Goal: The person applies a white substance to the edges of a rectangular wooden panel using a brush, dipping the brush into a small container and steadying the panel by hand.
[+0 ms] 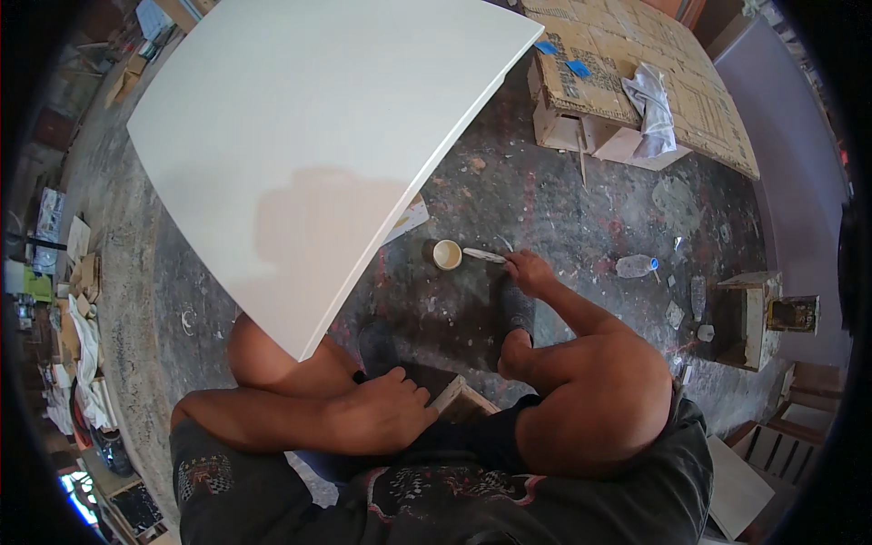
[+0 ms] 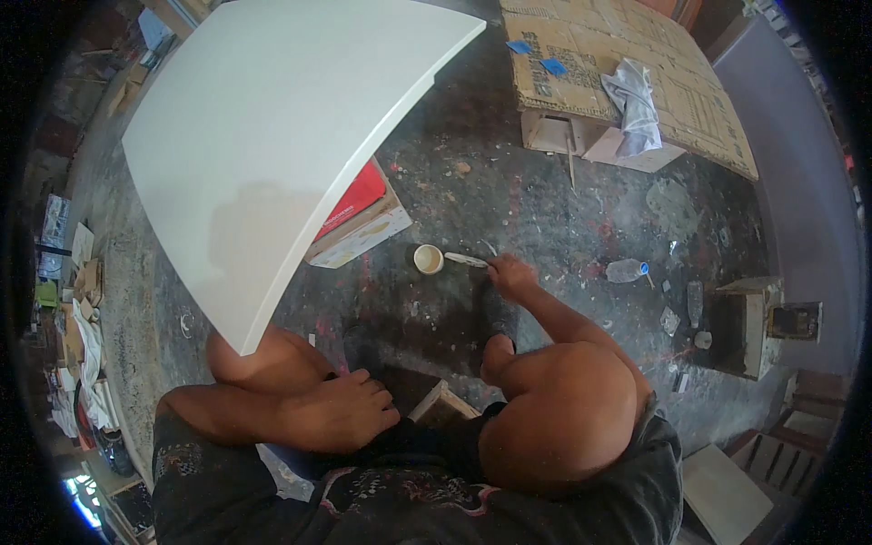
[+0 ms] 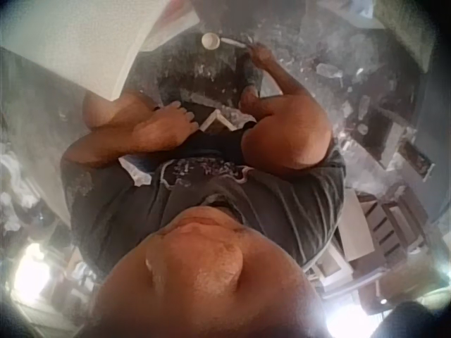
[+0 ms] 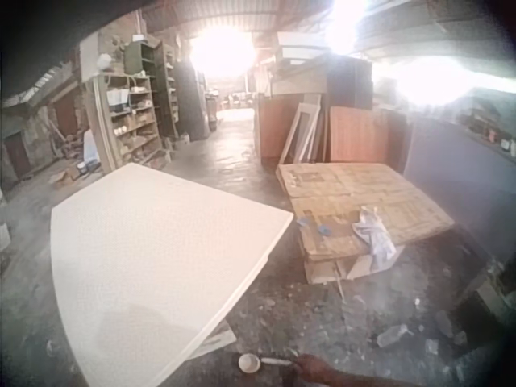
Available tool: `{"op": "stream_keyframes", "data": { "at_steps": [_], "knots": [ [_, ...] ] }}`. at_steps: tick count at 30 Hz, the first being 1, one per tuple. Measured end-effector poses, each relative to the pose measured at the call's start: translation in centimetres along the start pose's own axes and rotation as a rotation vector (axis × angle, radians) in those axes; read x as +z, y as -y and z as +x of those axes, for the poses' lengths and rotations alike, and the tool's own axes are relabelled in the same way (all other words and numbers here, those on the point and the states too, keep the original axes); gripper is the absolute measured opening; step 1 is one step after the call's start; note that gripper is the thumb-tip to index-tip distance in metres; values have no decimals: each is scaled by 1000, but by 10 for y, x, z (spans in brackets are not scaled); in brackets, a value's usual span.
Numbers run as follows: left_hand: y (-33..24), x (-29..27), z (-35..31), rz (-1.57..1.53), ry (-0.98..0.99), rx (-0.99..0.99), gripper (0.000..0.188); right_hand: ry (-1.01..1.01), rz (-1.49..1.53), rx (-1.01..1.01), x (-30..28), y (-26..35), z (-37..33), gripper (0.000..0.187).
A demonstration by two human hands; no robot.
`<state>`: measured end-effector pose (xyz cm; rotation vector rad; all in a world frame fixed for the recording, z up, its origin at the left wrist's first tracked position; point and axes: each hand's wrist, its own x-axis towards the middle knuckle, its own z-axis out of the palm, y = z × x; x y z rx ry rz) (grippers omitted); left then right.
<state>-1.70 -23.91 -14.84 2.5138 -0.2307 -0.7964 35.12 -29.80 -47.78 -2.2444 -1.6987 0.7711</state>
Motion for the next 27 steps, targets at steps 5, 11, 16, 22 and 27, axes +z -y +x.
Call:
{"op": "stream_keyframes", "data": {
  "at_steps": [5, 11, 16, 22, 27],
  "knots": [
    [-1, 8, 0, -9, -52, -49, 23, -64, 324, 33, -41, 5, -13, 32],
    [6, 16, 4, 22, -136, -108, 16, -148, 363, -94, -173, 57, -56, 32],
    [20, 36, 13, 16, -153, -152, 13, 76, 710, -153, -301, 120, -88, 22],
    [26, 20, 26, -58, 82, -315, 22, 220, 818, -423, -318, 190, -99, 19],
    [34, 17, 27, -92, -46, -398, 27, 309, 1108, -655, -258, 235, -95, 20]
  ]
}}
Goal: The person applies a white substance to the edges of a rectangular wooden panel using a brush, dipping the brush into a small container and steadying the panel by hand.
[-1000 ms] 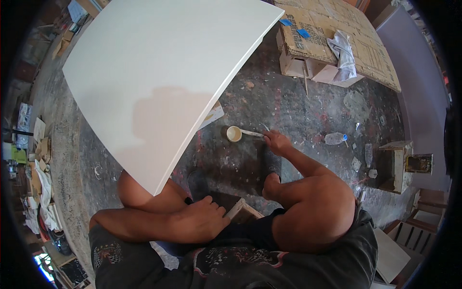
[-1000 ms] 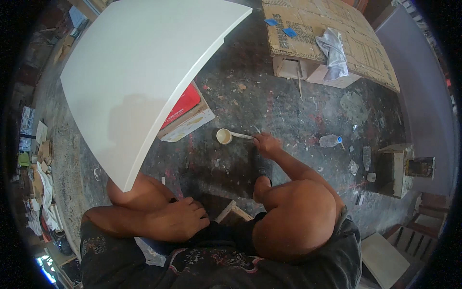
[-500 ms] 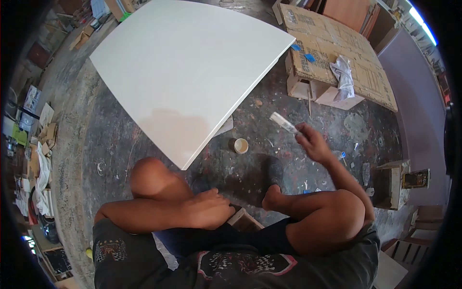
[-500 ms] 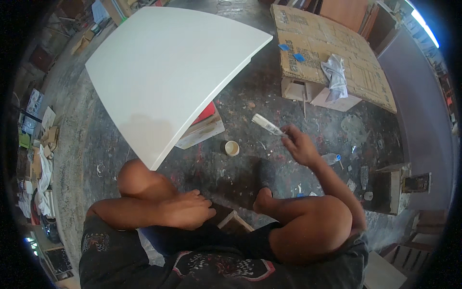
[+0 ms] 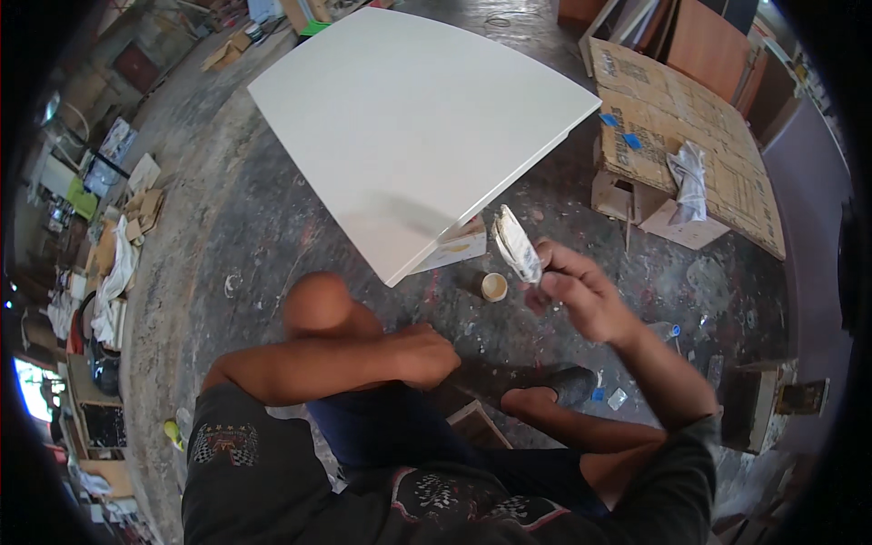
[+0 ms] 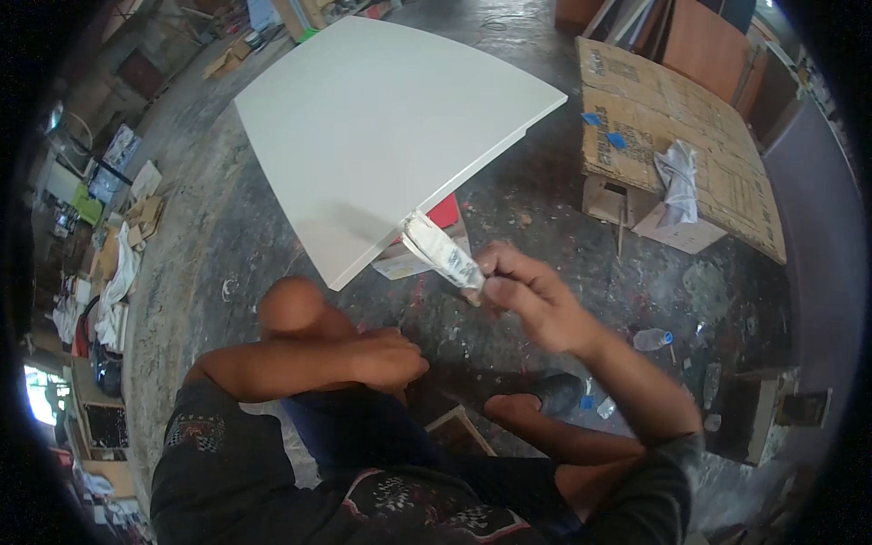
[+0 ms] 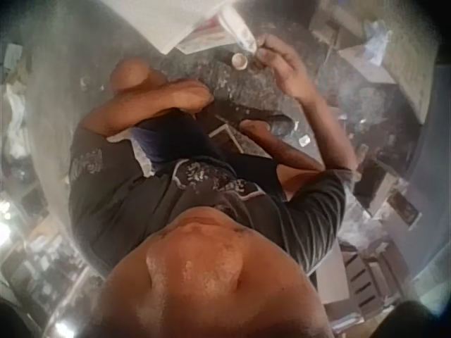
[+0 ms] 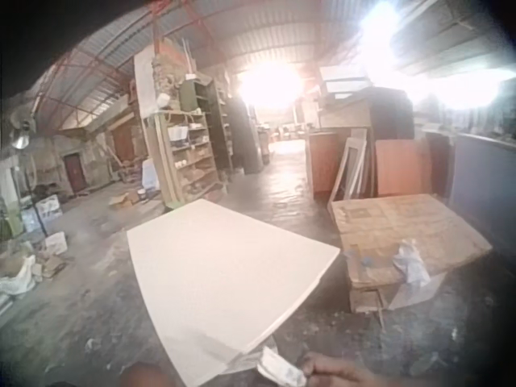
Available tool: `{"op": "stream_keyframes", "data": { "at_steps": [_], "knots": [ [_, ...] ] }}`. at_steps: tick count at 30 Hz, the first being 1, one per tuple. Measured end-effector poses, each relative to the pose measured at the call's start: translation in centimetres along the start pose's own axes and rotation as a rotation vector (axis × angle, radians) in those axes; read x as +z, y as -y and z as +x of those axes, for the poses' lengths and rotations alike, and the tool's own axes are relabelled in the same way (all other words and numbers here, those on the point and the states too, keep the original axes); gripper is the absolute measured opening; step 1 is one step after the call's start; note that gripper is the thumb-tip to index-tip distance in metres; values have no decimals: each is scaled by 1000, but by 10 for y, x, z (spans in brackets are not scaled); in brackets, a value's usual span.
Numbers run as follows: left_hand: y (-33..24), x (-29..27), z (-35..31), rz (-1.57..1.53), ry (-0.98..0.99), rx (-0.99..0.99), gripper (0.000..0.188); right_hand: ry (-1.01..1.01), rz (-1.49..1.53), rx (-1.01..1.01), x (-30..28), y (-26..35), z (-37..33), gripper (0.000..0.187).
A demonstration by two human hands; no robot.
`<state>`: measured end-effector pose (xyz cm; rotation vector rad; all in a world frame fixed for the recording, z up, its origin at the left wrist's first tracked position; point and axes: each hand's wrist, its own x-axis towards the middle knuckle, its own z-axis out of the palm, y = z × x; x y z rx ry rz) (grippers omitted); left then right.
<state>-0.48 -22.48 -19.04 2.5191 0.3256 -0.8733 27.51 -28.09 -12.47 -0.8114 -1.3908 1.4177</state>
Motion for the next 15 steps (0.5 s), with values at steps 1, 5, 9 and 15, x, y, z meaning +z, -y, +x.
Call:
{"op": "stream_keyframes", "data": {
  "at_steps": [1, 5, 9, 15],
  "knots": [
    [1, 0, 1, 16, 20, 4, 24, -2, 60, -38, 9, -12, 4, 21],
    [-1, -9, 10, 41, 118, 9, 21, -81, 61, -181, 33, -50, 7, 20],
    [2, -5, 9, 11, 175, -47, 20, -176, 18, -187, 61, -76, 8, 19],
    [29, 21, 12, -63, 214, -102, 19, -81, -91, -238, 78, -74, 12, 12]
  ]
}}
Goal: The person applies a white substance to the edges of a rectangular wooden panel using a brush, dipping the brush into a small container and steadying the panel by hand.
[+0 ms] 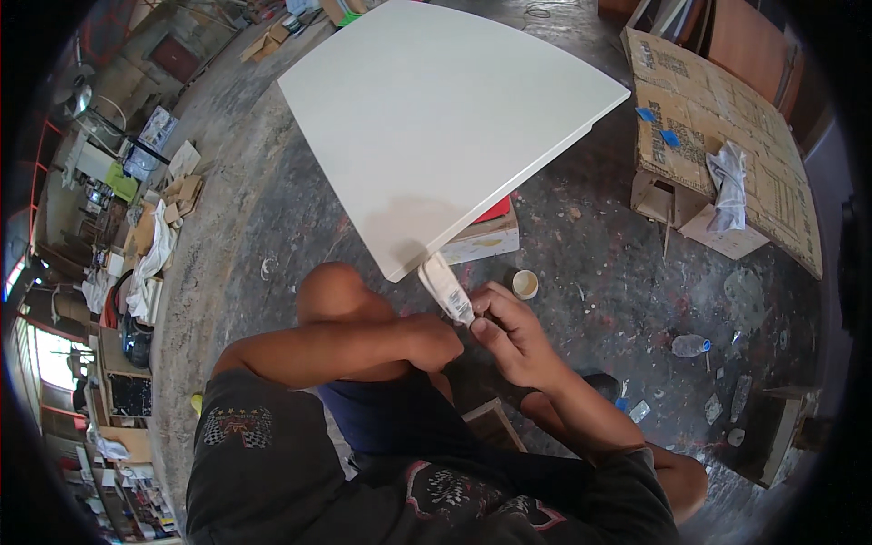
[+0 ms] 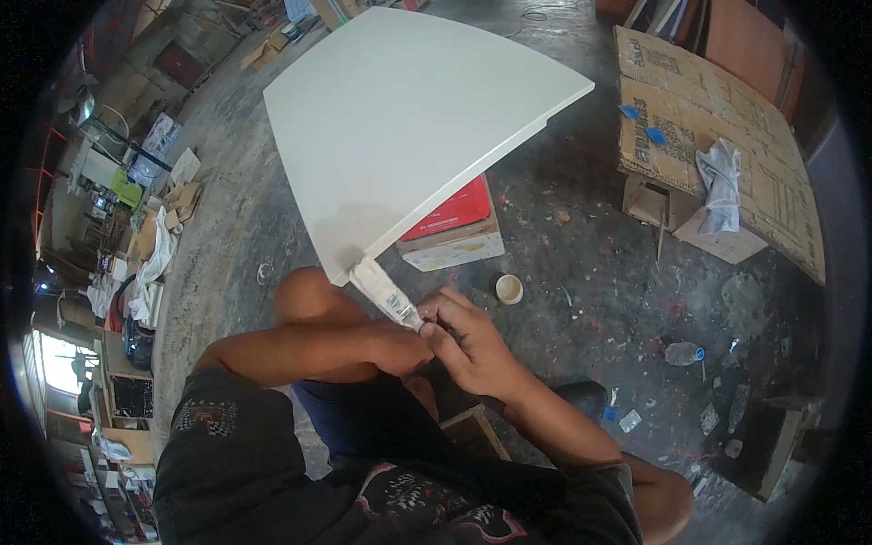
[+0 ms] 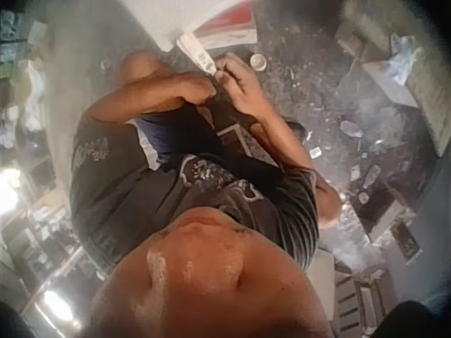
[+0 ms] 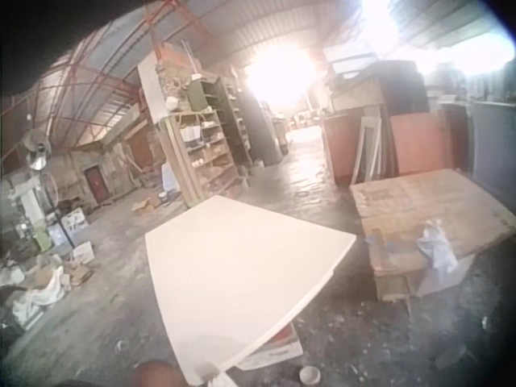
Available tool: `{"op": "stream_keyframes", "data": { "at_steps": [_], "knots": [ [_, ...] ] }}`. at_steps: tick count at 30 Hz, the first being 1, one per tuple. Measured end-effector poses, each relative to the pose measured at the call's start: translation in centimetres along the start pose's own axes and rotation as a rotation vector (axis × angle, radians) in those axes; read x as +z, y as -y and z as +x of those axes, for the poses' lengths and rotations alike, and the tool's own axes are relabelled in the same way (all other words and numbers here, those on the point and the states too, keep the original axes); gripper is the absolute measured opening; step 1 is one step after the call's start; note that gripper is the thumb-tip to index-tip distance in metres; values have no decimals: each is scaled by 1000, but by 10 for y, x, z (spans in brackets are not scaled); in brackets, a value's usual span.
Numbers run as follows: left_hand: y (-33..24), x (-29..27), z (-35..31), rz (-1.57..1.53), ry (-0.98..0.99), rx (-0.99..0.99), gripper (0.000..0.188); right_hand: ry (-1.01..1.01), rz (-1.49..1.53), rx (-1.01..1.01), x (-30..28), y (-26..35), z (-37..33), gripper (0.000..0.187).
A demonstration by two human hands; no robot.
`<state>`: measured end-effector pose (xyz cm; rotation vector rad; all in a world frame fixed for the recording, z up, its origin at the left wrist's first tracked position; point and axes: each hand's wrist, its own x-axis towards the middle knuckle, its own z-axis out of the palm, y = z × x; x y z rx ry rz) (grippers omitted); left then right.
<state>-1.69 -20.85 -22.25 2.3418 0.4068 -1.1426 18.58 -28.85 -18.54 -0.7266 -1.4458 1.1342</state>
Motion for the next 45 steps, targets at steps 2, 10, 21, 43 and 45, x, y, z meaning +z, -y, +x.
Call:
{"op": "stream_keyframes", "data": {
  "at_steps": [2, 10, 21, 43, 45],
  "knots": [
    [-4, -4, -5, 8, -47, -31, 19, -70, 3, 12, 2, 0, 2, 12],
    [21, 34, 11, -482, -309, 54, 27, -16, -90, -66, 23, -8, -2, 14],
    [-11, -16, -3, 35, 26, -23, 26, -34, -105, 24, 29, 8, -12, 14],
    [-1, -4, 8, -10, -36, 5, 22, 21, 10, 220, 23, 47, -17, 13],
    [0, -3, 7, -19, -37, 0, 21, 101, -48, 72, 27, 48, -16, 15]
  ]
}}
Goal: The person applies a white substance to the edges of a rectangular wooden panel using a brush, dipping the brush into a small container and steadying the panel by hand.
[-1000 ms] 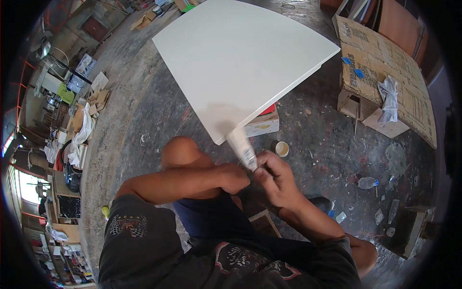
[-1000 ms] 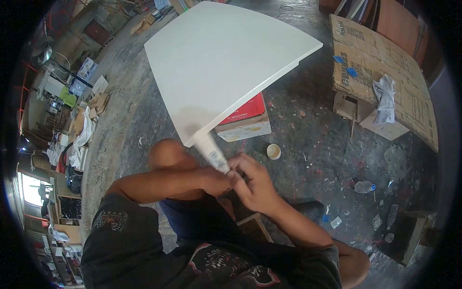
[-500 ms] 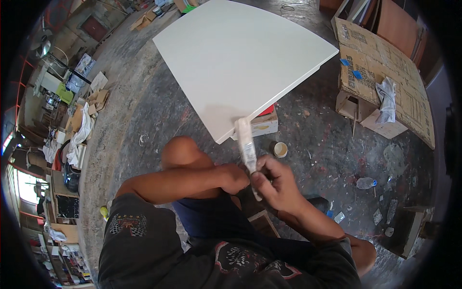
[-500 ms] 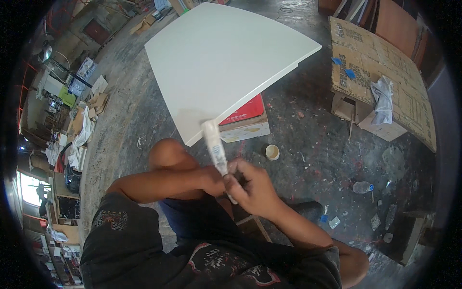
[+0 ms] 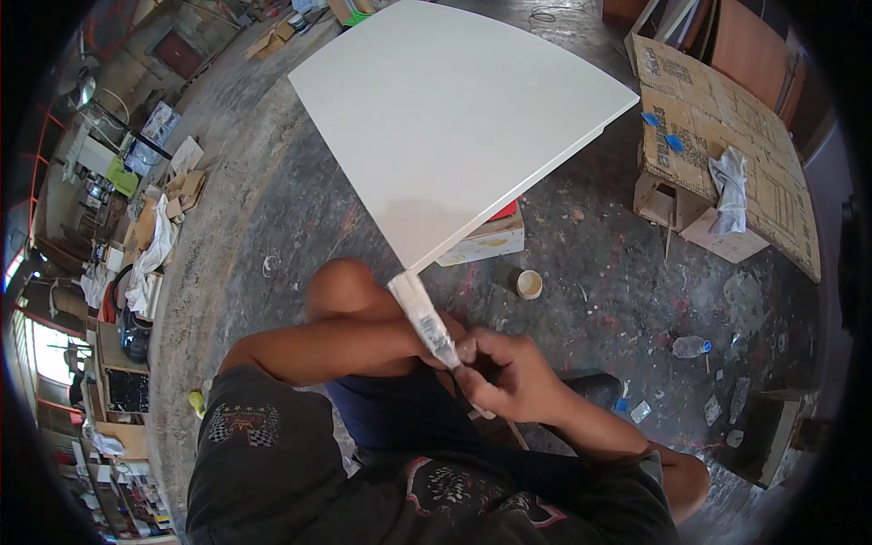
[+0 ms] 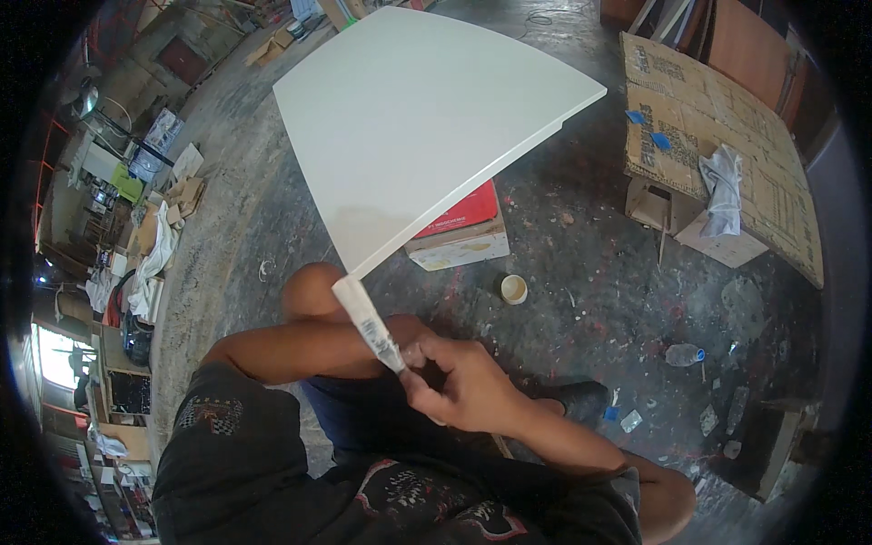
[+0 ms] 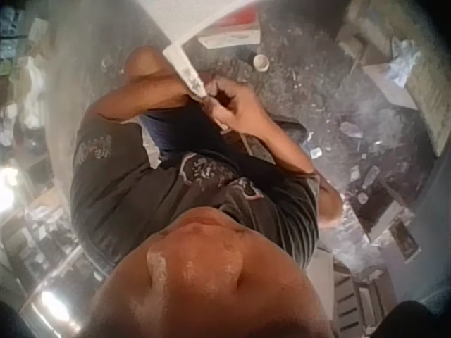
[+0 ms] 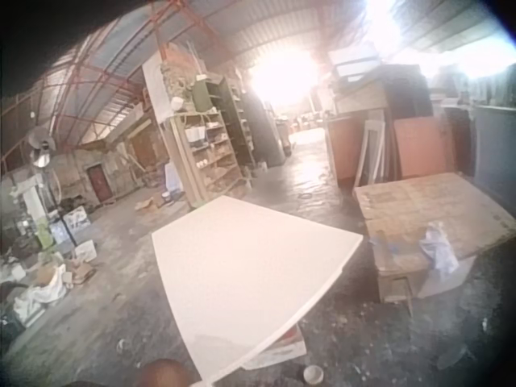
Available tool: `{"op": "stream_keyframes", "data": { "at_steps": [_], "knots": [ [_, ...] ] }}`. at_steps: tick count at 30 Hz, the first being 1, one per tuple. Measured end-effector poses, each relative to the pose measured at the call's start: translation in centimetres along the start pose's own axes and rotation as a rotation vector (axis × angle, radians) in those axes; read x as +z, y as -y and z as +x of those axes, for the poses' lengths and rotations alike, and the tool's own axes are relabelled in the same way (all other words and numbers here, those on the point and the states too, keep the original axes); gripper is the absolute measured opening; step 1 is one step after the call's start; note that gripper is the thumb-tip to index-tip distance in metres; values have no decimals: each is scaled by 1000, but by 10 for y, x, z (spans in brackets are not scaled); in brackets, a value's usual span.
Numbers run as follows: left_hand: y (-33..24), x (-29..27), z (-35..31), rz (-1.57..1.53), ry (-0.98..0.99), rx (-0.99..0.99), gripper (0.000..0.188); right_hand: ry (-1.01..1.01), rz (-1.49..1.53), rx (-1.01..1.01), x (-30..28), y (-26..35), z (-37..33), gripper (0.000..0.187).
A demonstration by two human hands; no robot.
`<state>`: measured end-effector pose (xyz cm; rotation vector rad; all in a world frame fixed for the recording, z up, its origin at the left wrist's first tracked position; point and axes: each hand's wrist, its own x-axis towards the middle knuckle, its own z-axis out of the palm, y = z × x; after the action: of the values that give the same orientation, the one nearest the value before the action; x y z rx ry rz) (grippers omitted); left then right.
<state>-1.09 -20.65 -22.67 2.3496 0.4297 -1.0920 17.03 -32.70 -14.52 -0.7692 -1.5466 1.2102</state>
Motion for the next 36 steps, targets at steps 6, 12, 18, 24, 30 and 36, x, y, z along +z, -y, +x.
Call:
{"op": "stream_keyframes", "data": {
  "at_steps": [6, 12, 18, 24, 30, 36],
  "knots": [
    [-2, 0, 3, 17, 3, 11, 20, -83, 267, 208, -7, 3, -3, 7],
    [5, 4, -3, 33, 29, -17, 19, 22, -90, 36, -1, 4, 0, 10],
    [-4, 1, -3, 138, 109, -30, 19, -309, -260, -86, -18, -19, 11, 17],
    [-1, 7, -5, 37, -12, -8, 23, -200, -141, 54, -17, -29, 11, 18],
    [10, 24, 6, -44, -90, -19, 23, -183, -198, -136, -6, -37, 12, 18],
    [-7, -4, -9, -119, -60, -2, 28, -279, -209, 46, -12, -36, 11, 17]
  ]
}}
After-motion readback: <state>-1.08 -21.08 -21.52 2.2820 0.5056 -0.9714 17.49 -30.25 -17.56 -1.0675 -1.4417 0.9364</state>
